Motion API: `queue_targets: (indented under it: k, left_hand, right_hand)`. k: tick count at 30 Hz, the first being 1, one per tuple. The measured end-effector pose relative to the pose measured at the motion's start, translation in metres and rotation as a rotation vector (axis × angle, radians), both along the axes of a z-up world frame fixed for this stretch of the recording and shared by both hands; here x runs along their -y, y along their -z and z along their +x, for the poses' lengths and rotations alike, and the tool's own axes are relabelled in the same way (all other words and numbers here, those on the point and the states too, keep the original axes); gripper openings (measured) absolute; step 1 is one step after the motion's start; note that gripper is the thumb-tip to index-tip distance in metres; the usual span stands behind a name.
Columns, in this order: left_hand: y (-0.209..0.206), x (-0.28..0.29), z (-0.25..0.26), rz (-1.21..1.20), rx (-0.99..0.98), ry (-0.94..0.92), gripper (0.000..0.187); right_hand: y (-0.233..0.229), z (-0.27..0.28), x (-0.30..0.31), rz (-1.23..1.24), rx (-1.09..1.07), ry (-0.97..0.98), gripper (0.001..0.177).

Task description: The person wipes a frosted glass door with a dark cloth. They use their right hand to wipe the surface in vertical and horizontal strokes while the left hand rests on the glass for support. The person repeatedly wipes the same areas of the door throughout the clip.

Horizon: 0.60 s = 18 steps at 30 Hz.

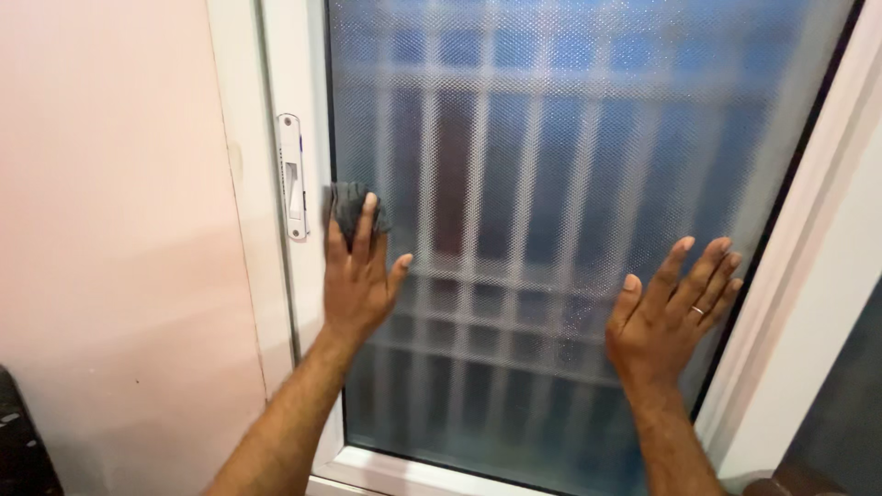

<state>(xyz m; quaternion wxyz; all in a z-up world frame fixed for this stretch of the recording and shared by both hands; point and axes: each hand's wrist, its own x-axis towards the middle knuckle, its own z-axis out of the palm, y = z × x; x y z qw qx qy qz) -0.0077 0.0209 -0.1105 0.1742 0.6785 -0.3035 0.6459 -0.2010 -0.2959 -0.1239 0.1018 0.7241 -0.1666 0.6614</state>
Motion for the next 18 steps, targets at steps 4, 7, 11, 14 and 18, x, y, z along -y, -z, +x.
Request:
queue_targets:
  k: [4, 7, 11, 14, 18]
  left_hand:
    - [0.012, 0.004, -0.013, -0.024, -0.006, -0.004, 0.065]
    - [0.023, 0.016, -0.028, -0.090, -0.084, 0.145, 0.062]
    - [0.041, 0.036, -0.053, -0.012, -0.243, 0.345, 0.068]
    - [0.053, 0.058, -0.077, 0.136, -0.219, 0.367, 0.060]
    - [0.057, 0.087, -0.103, 0.308, -0.156, 0.346, 0.064]
  right_hand:
    - [0.000, 0.002, -0.002, 0.010, 0.012, -0.011, 0.065]
    - [0.000, 0.001, -0.003, 0.011, 0.017, -0.011, 0.065]
    - [-0.001, 0.000, -0.004, 0.004, 0.021, -0.006, 0.065]
    - [-0.002, 0.000, -0.004, -0.005, 0.031, -0.017, 0.065]
    - [-0.001, 0.000, -0.004, -0.013, 0.034, -0.002, 0.065]
